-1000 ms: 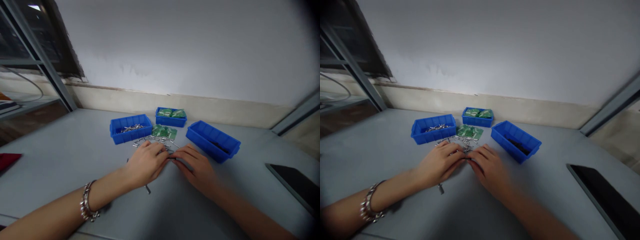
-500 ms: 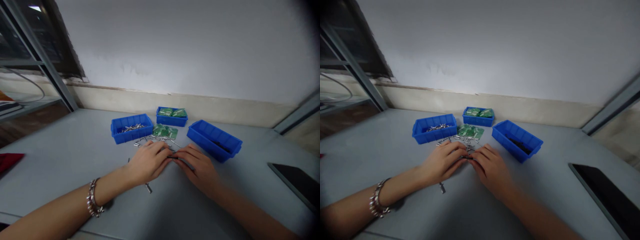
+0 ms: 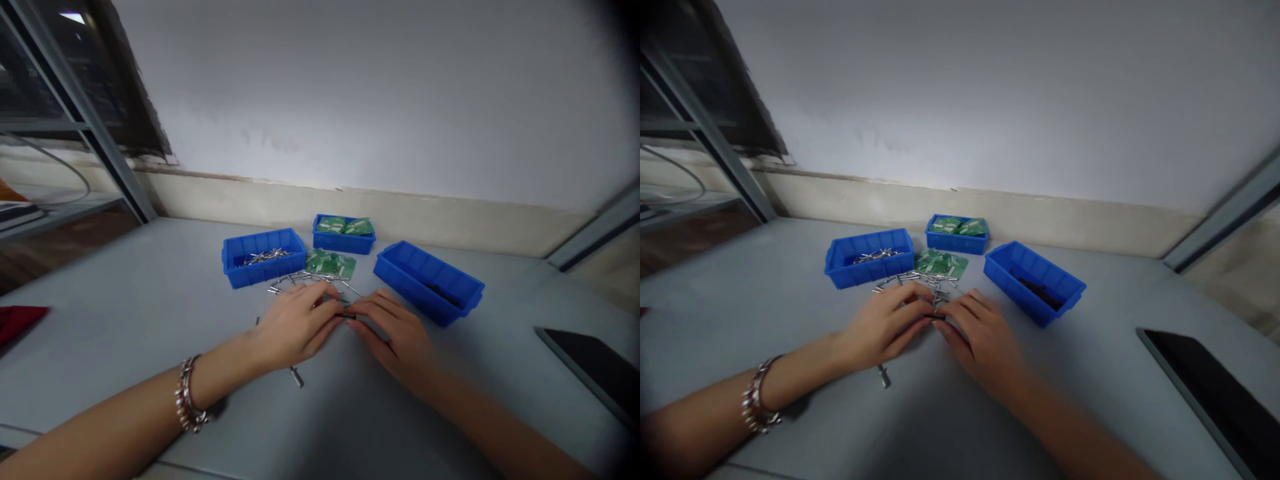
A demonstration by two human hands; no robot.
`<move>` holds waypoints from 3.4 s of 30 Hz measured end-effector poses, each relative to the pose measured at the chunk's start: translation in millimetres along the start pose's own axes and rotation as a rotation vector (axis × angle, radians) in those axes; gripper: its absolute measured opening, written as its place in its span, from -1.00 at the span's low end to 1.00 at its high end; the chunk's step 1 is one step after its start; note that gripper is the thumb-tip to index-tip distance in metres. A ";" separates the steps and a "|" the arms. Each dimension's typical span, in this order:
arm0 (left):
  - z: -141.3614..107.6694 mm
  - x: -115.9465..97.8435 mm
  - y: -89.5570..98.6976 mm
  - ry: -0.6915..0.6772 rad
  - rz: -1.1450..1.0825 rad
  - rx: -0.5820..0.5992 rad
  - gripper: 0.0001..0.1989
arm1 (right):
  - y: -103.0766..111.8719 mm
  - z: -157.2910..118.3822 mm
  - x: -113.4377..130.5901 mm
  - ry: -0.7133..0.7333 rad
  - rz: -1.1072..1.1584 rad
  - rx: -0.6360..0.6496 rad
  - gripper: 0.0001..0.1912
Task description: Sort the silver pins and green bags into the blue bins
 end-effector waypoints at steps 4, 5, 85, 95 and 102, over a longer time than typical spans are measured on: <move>0.0 0.0 -0.9 -0.006 -0.023 0.006 -0.79 | 0.9 -0.7 -0.6 0.001 -0.024 -0.029 -0.88; 0.0 -0.3 -1.2 -0.008 -0.024 0.007 -0.79 | 0.6 -1.0 -0.9 0.005 -0.025 -0.031 -0.89; -0.2 -5.8 2.3 -0.046 0.020 -0.044 -0.82 | -3.4 0.9 1.0 0.008 -0.006 0.048 -0.78; -0.9 -4.7 1.6 -0.038 0.015 -0.031 -0.78 | -1.3 -1.1 -1.9 -0.032 -0.028 0.010 -0.87; -0.2 -4.0 2.9 -0.020 0.039 -0.040 -0.77 | -0.8 -1.6 -1.6 -0.014 -0.015 0.006 -0.90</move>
Point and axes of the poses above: each hand's wrist, its own z-axis towards the middle knuckle, its own y-axis out of the back of the hand, x = y × z, the point moved 7 cm from there along z, towards the middle knuckle, and after that the axes turned 1 degree about z, right-handed, at the moved point
